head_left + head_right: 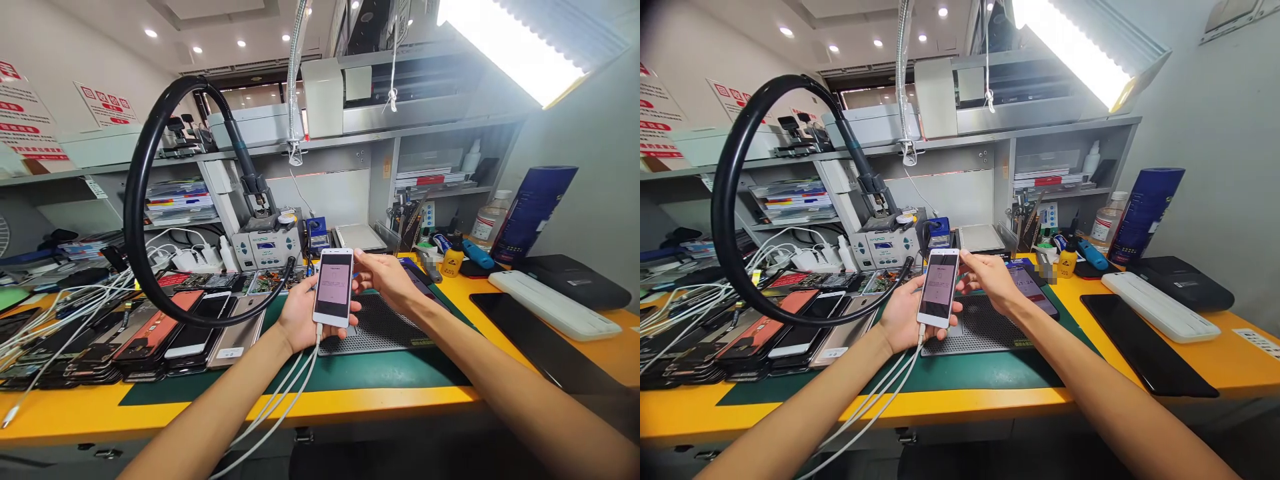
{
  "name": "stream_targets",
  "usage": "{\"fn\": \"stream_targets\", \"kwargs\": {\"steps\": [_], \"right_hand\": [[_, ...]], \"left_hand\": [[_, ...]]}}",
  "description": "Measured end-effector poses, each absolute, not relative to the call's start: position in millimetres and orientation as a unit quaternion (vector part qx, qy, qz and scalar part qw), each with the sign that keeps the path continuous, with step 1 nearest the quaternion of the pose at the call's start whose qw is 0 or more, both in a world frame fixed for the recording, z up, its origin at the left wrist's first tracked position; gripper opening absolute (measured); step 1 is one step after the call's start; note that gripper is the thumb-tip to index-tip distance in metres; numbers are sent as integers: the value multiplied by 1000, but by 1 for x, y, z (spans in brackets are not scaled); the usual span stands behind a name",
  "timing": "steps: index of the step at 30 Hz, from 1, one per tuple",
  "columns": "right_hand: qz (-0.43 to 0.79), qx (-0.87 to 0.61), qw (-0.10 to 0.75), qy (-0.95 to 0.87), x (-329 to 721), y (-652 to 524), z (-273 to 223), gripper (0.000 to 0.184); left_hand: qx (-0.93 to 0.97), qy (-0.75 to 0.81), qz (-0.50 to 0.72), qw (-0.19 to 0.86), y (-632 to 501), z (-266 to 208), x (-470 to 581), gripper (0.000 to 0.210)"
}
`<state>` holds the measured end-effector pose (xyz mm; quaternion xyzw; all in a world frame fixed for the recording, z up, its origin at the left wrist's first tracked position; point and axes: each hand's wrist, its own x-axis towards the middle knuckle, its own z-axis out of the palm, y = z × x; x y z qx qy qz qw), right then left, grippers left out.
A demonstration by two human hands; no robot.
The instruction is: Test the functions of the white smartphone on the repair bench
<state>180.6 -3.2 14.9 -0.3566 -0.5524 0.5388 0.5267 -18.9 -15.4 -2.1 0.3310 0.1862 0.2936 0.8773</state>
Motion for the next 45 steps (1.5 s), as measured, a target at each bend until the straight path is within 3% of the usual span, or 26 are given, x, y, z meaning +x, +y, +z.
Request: {"fn": "stream_targets", "kwargs": {"steps": [30,36,45], "right_hand": [[552,-381,512,-537,178,4,4,47],[621,-384,464,-502,167,2,1,43],[737,-317,417,-427,164,-6,12,47]], "left_hand": [[326,180,313,873,-23,0,-15,74],[303,218,361,855,-25,2,-12,58],[297,235,402,834,-2,20,11,56]]}}
